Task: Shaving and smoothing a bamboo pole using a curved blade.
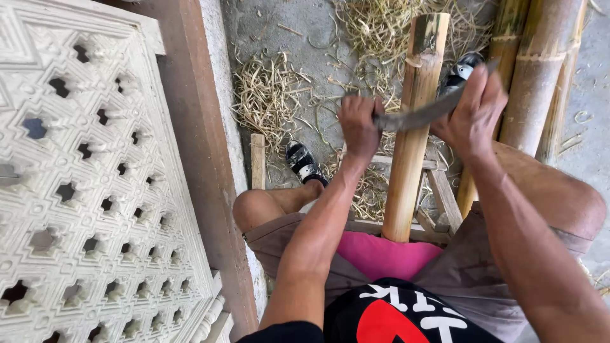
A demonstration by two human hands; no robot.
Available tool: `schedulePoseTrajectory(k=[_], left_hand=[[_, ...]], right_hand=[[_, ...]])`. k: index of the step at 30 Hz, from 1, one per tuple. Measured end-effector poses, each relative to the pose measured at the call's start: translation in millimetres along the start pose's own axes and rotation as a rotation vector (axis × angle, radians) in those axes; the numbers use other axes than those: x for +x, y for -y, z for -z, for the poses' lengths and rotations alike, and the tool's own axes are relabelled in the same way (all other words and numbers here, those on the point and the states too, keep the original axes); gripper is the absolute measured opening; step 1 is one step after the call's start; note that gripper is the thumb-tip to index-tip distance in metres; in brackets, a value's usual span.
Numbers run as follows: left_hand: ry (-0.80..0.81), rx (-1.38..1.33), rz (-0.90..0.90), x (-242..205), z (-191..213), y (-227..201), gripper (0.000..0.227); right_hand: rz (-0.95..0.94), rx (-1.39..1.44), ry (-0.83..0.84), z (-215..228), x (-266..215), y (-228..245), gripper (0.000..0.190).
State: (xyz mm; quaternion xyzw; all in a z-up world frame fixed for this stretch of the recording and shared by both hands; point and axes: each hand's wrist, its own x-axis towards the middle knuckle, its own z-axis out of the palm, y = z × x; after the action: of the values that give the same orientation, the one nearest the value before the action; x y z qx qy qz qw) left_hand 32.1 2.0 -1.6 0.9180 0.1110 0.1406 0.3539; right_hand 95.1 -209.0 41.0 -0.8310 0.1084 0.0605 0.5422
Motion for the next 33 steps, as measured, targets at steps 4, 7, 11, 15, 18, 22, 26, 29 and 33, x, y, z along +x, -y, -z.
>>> schedulePoseTrajectory(k=[4,7,11,15,18,22,26,29,33], left_hand=[[-0.039,0.086,-0.091,72,-19,8,0.017],[-0.058,0.127,-0.130,85,-17,6,0.016],[-0.026,0.144,-0.112,69,-2,-7,0.022],[-0.045,0.099,-0.092,32,10,-7,0.022],[-0.004,0.045,-0.051,36,-12,5,0.022],[-0.072,0.163,-0.143,93,-11,3,0.015],[-0.072,0.157,-0.207,95,-4,6,0.011],[0.001,0.177,-0.086,75,0,-3,0.012],[-0.008,0.101,-0.031,60,-9,0,0.016]], right_hand=[[0.366,-0.223,-0.036,-11,66,19,0.034],[0.264,0.108,-0.002,-8,81,26,0.040],[0.536,-0.389,-0.117,10,74,-55,0.037],[0.526,-0.466,-0.119,3,42,-8,0.040],[0.209,-0.067,0.042,1,54,-4,0.046],[0.215,-0.147,-0.051,-11,87,-39,0.046],[0.167,-0.214,-0.132,-24,107,-6,0.048],[0.073,-0.201,-0.051,-10,61,16,0.049],[0.032,-0.087,0.003,-7,65,37,0.052]])
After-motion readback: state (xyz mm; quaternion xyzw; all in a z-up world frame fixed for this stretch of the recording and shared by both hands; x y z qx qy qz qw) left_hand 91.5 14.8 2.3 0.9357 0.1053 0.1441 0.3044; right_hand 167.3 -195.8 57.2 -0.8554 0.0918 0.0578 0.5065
